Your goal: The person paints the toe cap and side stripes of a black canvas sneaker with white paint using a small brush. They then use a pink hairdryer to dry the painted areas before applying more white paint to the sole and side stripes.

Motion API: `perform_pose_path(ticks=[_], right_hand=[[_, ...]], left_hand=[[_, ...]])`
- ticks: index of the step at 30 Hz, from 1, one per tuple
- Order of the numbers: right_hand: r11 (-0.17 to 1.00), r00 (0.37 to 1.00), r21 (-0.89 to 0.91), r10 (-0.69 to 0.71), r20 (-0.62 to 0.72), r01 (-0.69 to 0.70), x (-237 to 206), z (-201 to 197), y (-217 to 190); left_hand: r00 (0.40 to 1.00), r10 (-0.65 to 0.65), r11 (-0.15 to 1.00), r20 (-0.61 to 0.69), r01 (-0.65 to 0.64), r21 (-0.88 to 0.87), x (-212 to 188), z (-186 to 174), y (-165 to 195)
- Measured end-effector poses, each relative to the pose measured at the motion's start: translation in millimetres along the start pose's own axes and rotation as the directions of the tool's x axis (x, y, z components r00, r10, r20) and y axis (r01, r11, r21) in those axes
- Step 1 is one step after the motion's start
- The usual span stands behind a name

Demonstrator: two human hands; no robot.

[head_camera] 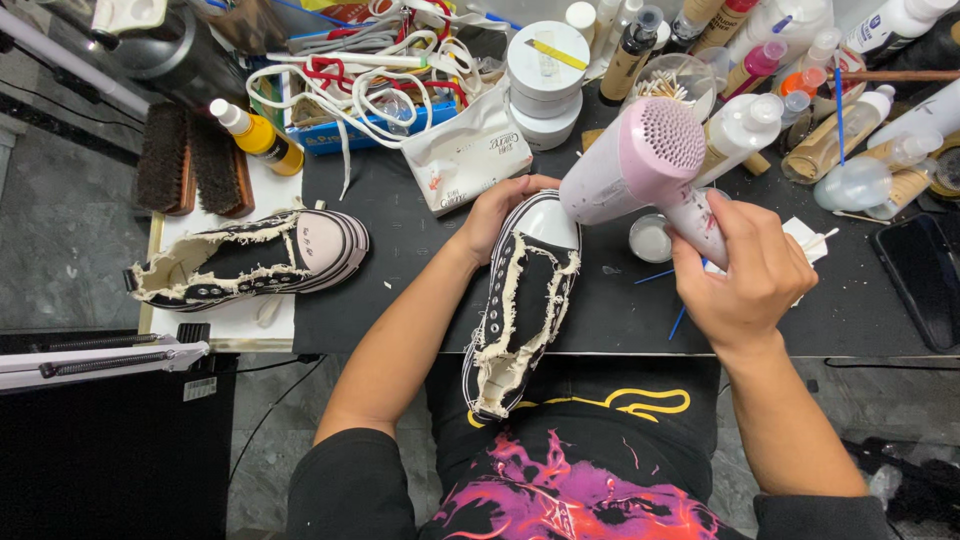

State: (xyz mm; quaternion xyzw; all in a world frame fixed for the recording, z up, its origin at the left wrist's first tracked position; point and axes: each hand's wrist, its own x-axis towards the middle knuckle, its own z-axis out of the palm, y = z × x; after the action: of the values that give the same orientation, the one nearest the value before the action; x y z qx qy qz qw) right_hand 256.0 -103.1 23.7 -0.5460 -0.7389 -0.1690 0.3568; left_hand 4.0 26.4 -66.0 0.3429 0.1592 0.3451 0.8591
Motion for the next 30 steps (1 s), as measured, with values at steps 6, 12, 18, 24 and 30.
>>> perform_pose_path(ticks=[6,12,18,24,30], right_hand=[[1.0,1.0,-0.021,-0.005,-0.014,0.005,-2.4,3.8,2.3],[0.999,1.0,-0.023,-0.022,0.001,0.022,-3.6,7.8,-0.7],[1.0,1.0,-0.024,-0.001,-0.017,0.001,-2.7,8.9,-7.4],[0.998,0.998,-0.042,-0.054,-0.019,0.053,7.0,6.7,-2.3],[0.987,0.988,-0.04,-0.154,0.009,0.154,25.6,2.9,-0.8]], left_hand=[[0.972,0.21,0.947,-0.106,-0.175,0.269,-5.4,0.6,1.8],[0.95,0.3,0.865,-0.084,-0.234,0.443,-11.1,3.1,7.6],[0.935,0.344,0.78,-0.086,-0.234,0.58,-21.4,4.2,16.8],[0.865,0.502,0.758,0.021,-0.451,0.472,-27.5,-4.3,23.6],[0.788,0.615,0.708,0.001,-0.554,0.438,-29.9,-6.9,28.8]])
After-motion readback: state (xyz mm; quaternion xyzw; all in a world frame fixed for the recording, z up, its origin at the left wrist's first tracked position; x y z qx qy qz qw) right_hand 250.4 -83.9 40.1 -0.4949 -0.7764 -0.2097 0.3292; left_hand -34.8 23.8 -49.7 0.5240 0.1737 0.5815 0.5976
